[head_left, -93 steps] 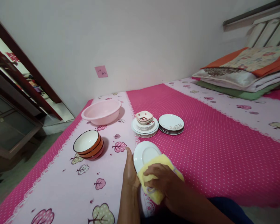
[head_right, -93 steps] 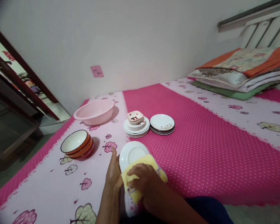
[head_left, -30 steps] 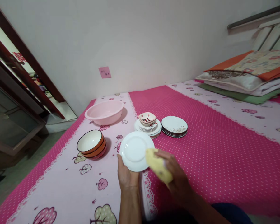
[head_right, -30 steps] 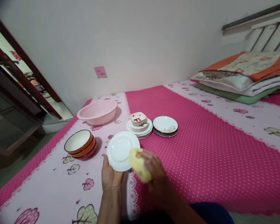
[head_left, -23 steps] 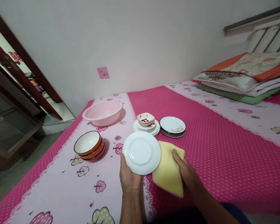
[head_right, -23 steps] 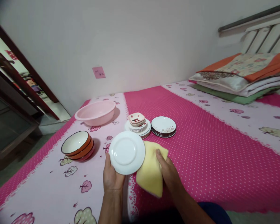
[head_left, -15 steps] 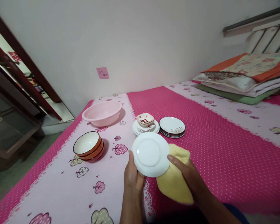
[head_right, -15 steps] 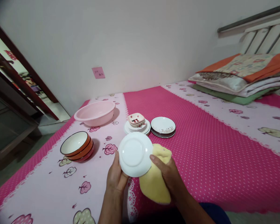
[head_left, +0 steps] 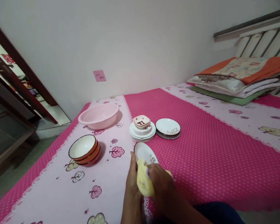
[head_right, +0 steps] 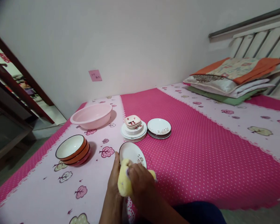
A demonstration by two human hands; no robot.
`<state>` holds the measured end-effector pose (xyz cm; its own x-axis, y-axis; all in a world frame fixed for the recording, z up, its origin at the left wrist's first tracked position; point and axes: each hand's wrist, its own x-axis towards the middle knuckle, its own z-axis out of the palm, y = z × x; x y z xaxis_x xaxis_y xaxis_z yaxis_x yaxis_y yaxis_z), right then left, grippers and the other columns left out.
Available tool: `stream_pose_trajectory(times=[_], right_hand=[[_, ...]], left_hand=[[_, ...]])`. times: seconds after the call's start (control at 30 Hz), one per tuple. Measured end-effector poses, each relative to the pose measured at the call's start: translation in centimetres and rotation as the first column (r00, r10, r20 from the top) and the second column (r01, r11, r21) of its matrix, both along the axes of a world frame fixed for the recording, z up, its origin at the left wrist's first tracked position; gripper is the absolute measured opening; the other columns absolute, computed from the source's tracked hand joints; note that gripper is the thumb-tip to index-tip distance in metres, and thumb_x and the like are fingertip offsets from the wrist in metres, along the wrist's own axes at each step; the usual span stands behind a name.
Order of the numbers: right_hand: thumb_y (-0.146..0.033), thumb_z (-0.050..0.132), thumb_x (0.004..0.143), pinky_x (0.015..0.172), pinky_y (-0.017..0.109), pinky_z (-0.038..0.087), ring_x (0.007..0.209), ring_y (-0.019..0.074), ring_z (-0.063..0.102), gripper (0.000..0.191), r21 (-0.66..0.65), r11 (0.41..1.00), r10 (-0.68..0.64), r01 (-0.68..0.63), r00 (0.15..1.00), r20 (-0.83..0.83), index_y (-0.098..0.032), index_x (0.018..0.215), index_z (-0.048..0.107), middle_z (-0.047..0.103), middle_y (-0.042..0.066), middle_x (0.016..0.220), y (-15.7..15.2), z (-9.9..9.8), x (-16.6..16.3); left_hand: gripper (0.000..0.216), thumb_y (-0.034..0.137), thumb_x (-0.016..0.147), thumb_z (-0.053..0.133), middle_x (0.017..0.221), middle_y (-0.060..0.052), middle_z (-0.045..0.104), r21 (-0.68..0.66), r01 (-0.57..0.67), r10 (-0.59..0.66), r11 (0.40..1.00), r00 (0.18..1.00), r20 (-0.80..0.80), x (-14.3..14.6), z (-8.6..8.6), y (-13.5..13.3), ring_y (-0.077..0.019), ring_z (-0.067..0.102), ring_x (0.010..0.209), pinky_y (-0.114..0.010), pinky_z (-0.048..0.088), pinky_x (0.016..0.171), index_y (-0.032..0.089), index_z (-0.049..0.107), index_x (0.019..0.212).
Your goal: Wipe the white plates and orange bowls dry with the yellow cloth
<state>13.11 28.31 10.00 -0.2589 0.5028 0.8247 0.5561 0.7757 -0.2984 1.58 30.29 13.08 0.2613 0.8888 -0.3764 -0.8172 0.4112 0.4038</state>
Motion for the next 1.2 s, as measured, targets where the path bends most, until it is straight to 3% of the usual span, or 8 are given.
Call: stream_pose_trajectory(times=[0.07, 0.2, 0.33, 0.47, 0.63, 0.9, 1.03, 1.2], right_hand=[[-0.005, 0.045, 0.084, 0.079, 0.041, 0.059, 0.086, 0.0261, 0.066, 0.037, -0.031, 1.0, 0.004, -0.001, 0.994, 0.105, -0.017, 0.118, 0.053, 0.071, 0.012, 0.099, -0.6, 0.0, -0.8], [-0.009, 0.052, 0.078, 0.094, 0.047, 0.054, 0.11, 0.0327, 0.062, 0.056, -0.072, 0.996, 0.07, -0.056, 0.976, 0.207, -0.01, 0.134, 0.049, 0.068, 0.018, 0.124, -1.8, 0.9, -1.1], [-0.004, 0.047, 0.082, 0.095, 0.044, 0.051, 0.11, 0.0294, 0.061, 0.058, -0.088, 0.993, 0.102, -0.085, 0.97, 0.219, -0.011, 0.14, 0.049, 0.068, 0.016, 0.125, -1.7, 1.5, -1.1], [-0.006, 0.042, 0.093, 0.089, 0.042, 0.049, 0.106, 0.0275, 0.061, 0.045, -0.059, 0.998, 0.037, -0.028, 0.986, 0.164, -0.014, 0.136, 0.053, 0.068, 0.015, 0.122, 0.2, 1.7, -1.1], [-0.002, 0.044, 0.092, 0.092, 0.043, 0.044, 0.112, 0.0296, 0.057, 0.042, -0.037, 0.987, -0.149, 0.155, 0.98, 0.135, -0.014, 0.13, 0.058, 0.066, 0.016, 0.125, 3.7, 1.8, 0.9], [0.001, 0.055, 0.077, 0.082, 0.042, 0.041, 0.101, 0.0321, 0.057, 0.051, -0.222, 0.925, -0.233, 0.307, 0.923, 0.306, -0.015, 0.125, 0.063, 0.067, 0.014, 0.115, 4.9, 1.4, 3.4], [0.002, 0.052, 0.076, 0.085, 0.043, 0.042, 0.1, 0.0313, 0.056, 0.054, -0.323, 0.913, -0.178, 0.249, 0.956, 0.233, -0.014, 0.126, 0.062, 0.066, 0.014, 0.115, 4.0, 1.0, 1.7], [-0.002, 0.048, 0.076, 0.101, 0.042, 0.04, 0.12, 0.0296, 0.051, 0.061, -0.352, 0.936, -0.003, 0.005, 1.0, 0.007, -0.015, 0.135, 0.057, 0.061, 0.014, 0.132, 2.7, 1.3, -0.8]], left_hand=[[0.063, 0.073, 0.081, 0.068, 0.052, -0.006, 0.063, -0.042, 0.083, -0.08, 0.996, 0.995, 0.052, -0.7, -0.2, -0.1, -0.0269, 0.073, 0.067, -0.038, 0.061, 0.075, 0.017, 0.06, 0.054], [0.061, 0.072, 0.082, 0.066, 0.063, -0.01, 0.071, 0.038, 0.108, -0.112, 0.993, 0.988, 0.106, -1.9, -0.8, -0.2, -0.0283, 0.074, 0.07, -0.039, 0.061, 0.073, 0.011, 0.072, 0.075], [0.063, 0.071, 0.088, 0.06, 0.07, -0.011, 0.075, 0.061, 0.078, -0.086, 0.995, 0.985, 0.147, -2.1, -0.9, -0.3, -0.0273, 0.075, 0.072, -0.038, 0.061, 0.074, 0.01, 0.075, 0.083], [0.057, 0.056, 0.101, 0.05, 0.074, -0.01, 0.078, -0.005, -0.073, 0.073, 0.997, 0.977, 0.203, -0.8, -0.7, -0.1, -0.0197, 0.075, 0.071, -0.03, 0.061, 0.075, 0.01, 0.075, 0.08], [0.033, 0.029, 0.102, 0.051, 0.111, -0.014, 0.081, 0.029, -0.241, 0.235, 0.97, 0.962, 0.139, 1.1, -1.2, 0.0, -0.0239, 0.077, 0.099, -0.038, 0.055, 0.102, 0.011, 0.076, 0.115], [0.042, 0.027, 0.097, 0.056, 0.111, -0.018, 0.081, 0.0, -0.343, 0.341, 0.939, 0.934, 0.11, 0.5, -1.4, 0.2, -0.0308, 0.077, 0.104, -0.048, 0.052, 0.106, 0.009, 0.068, 0.132], [0.041, 0.032, 0.099, 0.055, 0.116, -0.018, 0.079, 0.017, -0.394, 0.39, 0.919, 0.914, 0.112, 0.3, -1.0, 0.3, -0.0308, 0.076, 0.105, -0.047, 0.053, 0.106, 0.009, 0.07, 0.129], [0.04, 0.037, 0.104, 0.049, 0.109, -0.015, 0.081, 0.022, -0.335, 0.326, 0.942, 0.928, 0.18, 0.7, -1.1, 0.1, -0.0235, 0.077, 0.1, -0.034, 0.058, 0.097, 0.009, 0.076, 0.111]])
